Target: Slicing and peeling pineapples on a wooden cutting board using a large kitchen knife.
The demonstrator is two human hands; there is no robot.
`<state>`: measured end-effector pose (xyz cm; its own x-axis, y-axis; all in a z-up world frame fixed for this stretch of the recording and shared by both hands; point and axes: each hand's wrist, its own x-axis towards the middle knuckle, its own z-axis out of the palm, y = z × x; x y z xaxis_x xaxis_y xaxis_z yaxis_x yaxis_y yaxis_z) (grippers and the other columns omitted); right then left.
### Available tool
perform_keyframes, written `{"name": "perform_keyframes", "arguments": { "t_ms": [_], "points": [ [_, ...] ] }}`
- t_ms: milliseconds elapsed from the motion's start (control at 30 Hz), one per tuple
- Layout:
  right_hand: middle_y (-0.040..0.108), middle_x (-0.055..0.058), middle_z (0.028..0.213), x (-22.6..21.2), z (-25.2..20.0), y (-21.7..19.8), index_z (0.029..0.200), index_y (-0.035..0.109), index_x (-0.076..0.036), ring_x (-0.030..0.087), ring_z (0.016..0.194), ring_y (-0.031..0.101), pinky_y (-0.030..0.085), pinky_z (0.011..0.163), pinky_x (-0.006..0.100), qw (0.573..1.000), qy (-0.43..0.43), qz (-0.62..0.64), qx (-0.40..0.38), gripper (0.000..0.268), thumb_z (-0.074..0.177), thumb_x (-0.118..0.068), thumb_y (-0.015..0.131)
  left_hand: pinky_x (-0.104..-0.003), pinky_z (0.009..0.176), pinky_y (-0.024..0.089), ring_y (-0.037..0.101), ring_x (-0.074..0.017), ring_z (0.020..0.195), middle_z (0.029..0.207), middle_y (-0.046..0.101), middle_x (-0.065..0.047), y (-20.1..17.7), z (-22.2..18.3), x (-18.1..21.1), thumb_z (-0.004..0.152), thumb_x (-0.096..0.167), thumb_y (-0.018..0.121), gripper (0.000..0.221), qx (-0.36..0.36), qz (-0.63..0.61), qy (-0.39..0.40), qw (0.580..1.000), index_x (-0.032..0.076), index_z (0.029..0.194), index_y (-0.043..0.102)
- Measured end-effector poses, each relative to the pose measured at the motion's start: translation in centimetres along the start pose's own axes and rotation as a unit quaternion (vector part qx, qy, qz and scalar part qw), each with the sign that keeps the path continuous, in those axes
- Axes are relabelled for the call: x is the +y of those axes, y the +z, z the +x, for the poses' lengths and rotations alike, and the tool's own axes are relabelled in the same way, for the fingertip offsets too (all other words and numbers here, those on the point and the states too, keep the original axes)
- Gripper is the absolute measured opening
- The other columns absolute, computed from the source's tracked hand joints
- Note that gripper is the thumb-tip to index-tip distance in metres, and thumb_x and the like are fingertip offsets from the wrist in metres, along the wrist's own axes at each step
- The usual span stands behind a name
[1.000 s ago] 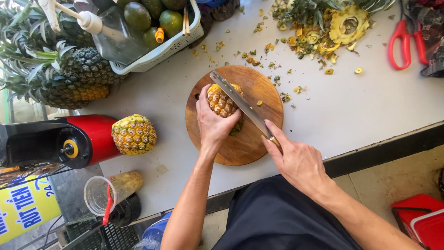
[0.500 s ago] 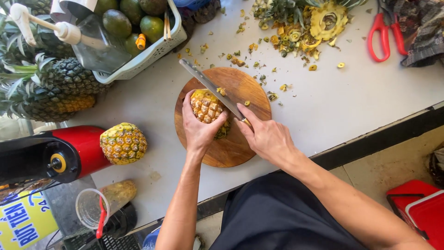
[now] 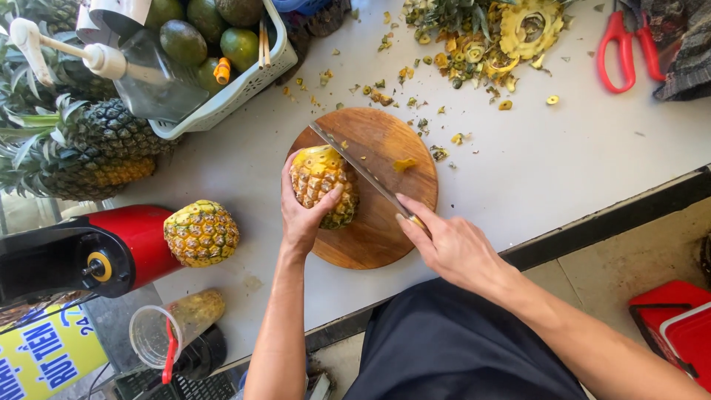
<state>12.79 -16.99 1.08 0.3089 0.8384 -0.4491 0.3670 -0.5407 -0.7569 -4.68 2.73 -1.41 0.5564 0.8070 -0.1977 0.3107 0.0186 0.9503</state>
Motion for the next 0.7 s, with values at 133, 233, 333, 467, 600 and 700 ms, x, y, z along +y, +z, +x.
{"name": "perform_keyframes", "arguments": {
  "t_ms": [133,233,333,467,600,700],
  "points": [
    [0.06,0.02,0.049,-0.3,-2.1,-0.3,0.156,0.046,-0.029,0.043,0.052,0.065,0.053,0.058,0.052,0.997,0.052,-0.045,-0.033,0.06,0.097,-0.043,0.05,-0.037,0.107,0.055,0.065,-0.0217,0.123,0.136,0.06,-0.013,-0.5,-0.1,-0.6,0.076,0.019,0.085,0.094,-0.002,-0.06,-0.04,0.997,0.008,0.155,0.035],
    [0.061,0.019,0.05,0.2,-1.9,0.2,0.154,0.048,-0.027,0.043,0.051,0.065,0.053,0.056,0.052,0.998,0.022,-0.061,-0.011,0.059,0.097,-0.044,0.051,-0.038,0.107,0.055,0.065,-0.0221,0.123,0.136,0.06,-0.013,-0.6,0.1,-0.8,0.077,0.018,0.084,0.093,-0.007,-0.067,-0.042,0.997,0.007,0.155,0.035],
    [0.06,0.019,0.05,0.1,0.2,0.8,0.149,0.047,-0.023,0.042,0.051,0.064,0.053,0.055,0.052,1.0,-0.008,-0.023,0.002,0.055,0.098,-0.042,0.052,-0.038,0.106,0.055,0.066,-0.0226,0.121,0.135,0.061,-0.013,-0.9,0.1,-1.2,0.076,0.018,0.084,0.094,-0.013,-0.074,-0.039,0.996,0.007,0.155,0.034],
    [0.06,0.019,0.053,-1.3,1.5,0.2,0.151,0.046,-0.022,0.042,0.052,0.064,0.052,0.056,0.051,0.999,-0.026,0.019,-0.016,0.053,0.101,-0.04,0.048,-0.039,0.108,0.054,0.064,-0.0233,0.123,0.137,0.06,-0.013,-1.3,0.0,-1.8,0.076,0.017,0.084,0.095,-0.022,-0.099,-0.043,0.994,0.007,0.155,0.032],
    [0.06,0.018,0.048,-0.1,-0.9,-0.2,0.15,0.045,-0.025,0.039,0.052,0.068,0.054,0.062,0.048,0.997,0.033,0.019,-0.071,0.055,0.098,-0.043,0.046,-0.04,0.112,0.051,0.062,-0.0246,0.128,0.14,0.058,-0.015,-2.1,0.5,-3.4,0.077,0.015,0.083,0.095,-0.049,-0.127,-0.032,0.99,0.006,0.157,0.032],
    [0.061,0.018,0.053,-1.7,2.1,-0.2,0.151,0.045,-0.023,0.039,0.054,0.068,0.054,0.062,0.049,0.994,0.031,0.064,-0.077,0.056,0.098,-0.043,0.045,-0.04,0.113,0.05,0.061,-0.0247,0.13,0.141,0.058,-0.015,-2.3,0.5,-3.4,0.077,0.017,0.082,0.096,-0.058,-0.12,-0.032,0.991,0.006,0.157,0.032]
  ]
}}
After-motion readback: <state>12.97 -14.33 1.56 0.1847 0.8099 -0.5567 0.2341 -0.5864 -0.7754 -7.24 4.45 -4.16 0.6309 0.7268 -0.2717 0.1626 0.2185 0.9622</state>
